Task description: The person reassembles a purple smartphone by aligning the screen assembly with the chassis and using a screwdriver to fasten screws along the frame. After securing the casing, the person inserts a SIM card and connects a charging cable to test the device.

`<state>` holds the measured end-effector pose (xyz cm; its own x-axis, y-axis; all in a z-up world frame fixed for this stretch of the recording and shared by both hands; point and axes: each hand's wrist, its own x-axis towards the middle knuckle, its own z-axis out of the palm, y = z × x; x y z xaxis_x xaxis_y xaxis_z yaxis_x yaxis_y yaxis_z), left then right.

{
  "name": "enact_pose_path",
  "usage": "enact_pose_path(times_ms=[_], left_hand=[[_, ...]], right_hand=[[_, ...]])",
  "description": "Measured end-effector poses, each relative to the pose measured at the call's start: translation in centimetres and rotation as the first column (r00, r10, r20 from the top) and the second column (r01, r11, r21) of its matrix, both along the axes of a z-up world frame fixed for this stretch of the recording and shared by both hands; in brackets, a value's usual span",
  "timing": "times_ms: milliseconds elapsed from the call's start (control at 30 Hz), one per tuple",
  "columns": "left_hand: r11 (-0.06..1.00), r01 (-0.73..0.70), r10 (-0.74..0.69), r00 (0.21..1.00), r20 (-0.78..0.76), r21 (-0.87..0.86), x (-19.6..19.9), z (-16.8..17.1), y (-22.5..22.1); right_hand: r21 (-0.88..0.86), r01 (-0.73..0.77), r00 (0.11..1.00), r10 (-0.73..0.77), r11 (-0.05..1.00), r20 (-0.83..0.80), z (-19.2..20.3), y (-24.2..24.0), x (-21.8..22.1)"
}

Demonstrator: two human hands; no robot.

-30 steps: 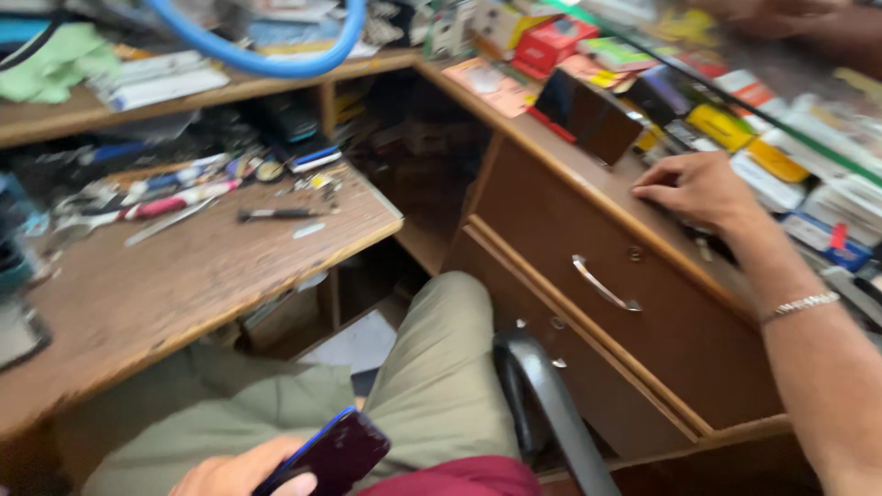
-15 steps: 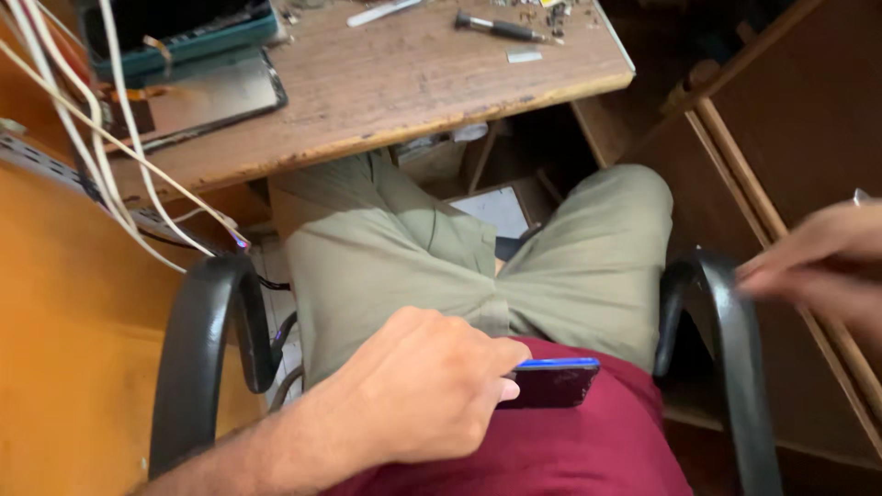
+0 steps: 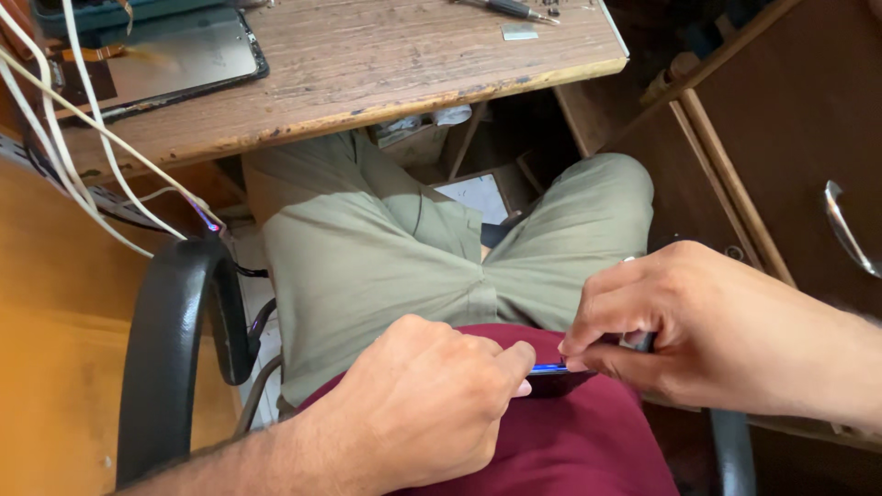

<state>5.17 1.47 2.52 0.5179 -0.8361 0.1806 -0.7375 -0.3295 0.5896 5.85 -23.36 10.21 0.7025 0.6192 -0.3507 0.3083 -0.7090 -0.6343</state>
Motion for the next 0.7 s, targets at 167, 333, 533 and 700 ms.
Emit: enact_pose_path(times_ms=[167,333,533,700], left_hand=[[1.000,0.001,-0.001,1.000,0.002,-0.001,0.2,-0.2,0.0],[0.999,-0.021,0.022,0.999,0.023,-0.043,0.0,-0.2,-0.1],[1.000,-0.010,0.009,1.000,0.026,0.016,-0.1,-0.3,-0.3],[0.997,0.024,-0.022,0.999,-0.033,0.070,0.0,0.1,-0.1]], right_hand=[[-0.062,-0.046,0.999,0.046,0.997,0.010,0.1,0.1,0.4],[-0.231,-0.088,0.995,0.094,0.969,0.017,0.3,0.5,0.5],[-0.428,-0.213,0.969,0.245,0.878,0.020,1.4,2.6,0.8],[-0.568,-0.387,0.859,0.508,0.727,0.066,1.0,4.4,1.1]])
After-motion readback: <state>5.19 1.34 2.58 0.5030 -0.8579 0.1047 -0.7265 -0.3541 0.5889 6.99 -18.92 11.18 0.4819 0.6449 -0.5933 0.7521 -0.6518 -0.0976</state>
